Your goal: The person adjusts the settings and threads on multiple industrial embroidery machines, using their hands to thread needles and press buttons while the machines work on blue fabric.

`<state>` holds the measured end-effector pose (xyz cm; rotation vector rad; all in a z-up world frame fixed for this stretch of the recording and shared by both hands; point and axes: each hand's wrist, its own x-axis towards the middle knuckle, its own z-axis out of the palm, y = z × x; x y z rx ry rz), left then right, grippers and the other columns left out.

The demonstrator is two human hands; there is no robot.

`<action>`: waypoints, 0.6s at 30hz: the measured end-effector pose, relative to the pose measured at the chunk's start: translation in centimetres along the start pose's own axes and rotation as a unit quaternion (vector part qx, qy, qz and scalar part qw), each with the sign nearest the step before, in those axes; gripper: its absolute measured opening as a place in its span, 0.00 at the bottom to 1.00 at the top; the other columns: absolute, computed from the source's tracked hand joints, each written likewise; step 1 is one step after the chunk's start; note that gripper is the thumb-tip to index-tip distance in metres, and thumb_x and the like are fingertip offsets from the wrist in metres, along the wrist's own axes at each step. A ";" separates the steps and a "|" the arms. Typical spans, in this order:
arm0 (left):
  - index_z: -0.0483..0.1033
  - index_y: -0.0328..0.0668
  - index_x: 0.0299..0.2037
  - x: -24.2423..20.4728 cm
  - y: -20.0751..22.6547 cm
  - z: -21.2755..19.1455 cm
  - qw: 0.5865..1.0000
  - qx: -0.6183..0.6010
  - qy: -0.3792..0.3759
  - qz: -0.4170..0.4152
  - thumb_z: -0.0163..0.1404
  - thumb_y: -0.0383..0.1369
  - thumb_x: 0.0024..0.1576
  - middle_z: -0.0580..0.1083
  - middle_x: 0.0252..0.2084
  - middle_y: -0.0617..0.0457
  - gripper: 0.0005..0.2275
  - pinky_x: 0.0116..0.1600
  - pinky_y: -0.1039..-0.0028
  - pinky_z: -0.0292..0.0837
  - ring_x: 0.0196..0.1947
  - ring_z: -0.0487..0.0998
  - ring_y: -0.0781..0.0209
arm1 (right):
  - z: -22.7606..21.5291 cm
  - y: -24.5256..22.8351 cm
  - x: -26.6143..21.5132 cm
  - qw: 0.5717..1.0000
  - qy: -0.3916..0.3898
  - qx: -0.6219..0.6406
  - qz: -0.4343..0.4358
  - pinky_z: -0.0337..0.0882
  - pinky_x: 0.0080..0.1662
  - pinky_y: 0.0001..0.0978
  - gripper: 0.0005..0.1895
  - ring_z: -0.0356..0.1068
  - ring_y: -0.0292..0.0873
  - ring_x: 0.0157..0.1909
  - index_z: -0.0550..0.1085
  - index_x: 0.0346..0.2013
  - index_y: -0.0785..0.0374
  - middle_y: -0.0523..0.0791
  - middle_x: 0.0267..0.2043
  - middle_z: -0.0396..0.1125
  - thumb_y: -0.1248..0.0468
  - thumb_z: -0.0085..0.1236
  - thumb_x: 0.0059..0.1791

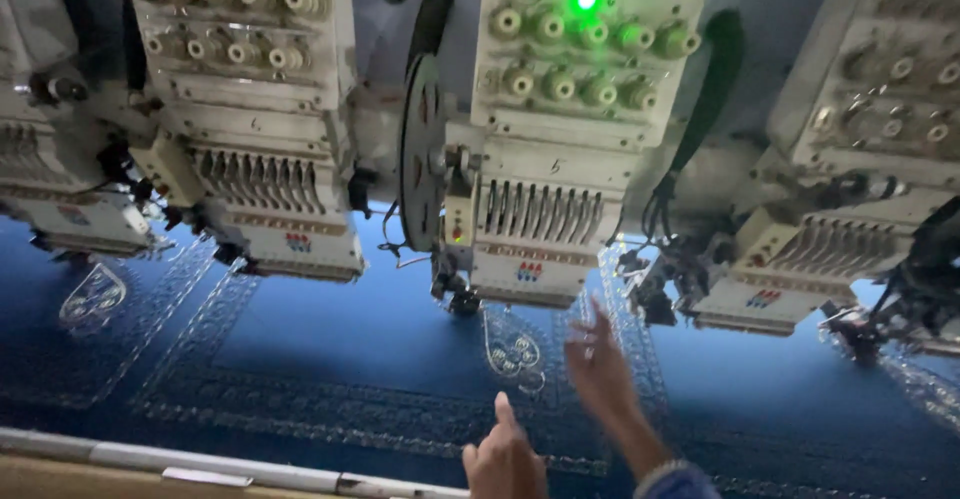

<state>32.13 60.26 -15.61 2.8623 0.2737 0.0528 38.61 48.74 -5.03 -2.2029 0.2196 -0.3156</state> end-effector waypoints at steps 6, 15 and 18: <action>0.62 0.57 0.69 -0.5 -0.7 1.5 0.999 -0.022 0.044 -0.013 0.53 0.30 0.53 0.76 0.24 0.61 0.31 0.41 0.65 0.66 0.24 0.77 0.57 | -0.4 -5.9 0.8 0.995 -0.044 0.008 0.086 0.64 0.32 0.42 0.51 0.70 0.46 0.30 0.39 0.81 0.47 0.47 0.33 0.74 0.54 0.48 0.46; 0.56 0.55 0.72 1.6 0.1 0.4 0.999 -0.046 -0.016 -0.023 0.59 0.37 0.51 0.78 0.30 0.63 0.36 0.44 0.66 0.66 0.30 0.79 0.61 | -1.9 -8.5 -0.4 0.985 -0.059 0.073 0.147 0.58 0.29 0.38 0.50 0.60 0.44 0.25 0.39 0.80 0.36 0.47 0.36 0.69 0.62 0.50 0.48; 0.52 0.61 0.74 0.7 -0.1 -0.1 0.990 -0.059 -0.123 -0.047 0.58 0.40 0.57 0.78 0.34 0.65 0.36 0.47 0.70 0.65 0.33 0.78 0.63 | 0.3 -4.9 -1.4 0.989 -0.007 0.066 0.131 0.63 0.26 0.34 0.30 0.66 0.41 0.24 0.57 0.68 0.47 0.43 0.61 0.69 0.60 0.50 0.51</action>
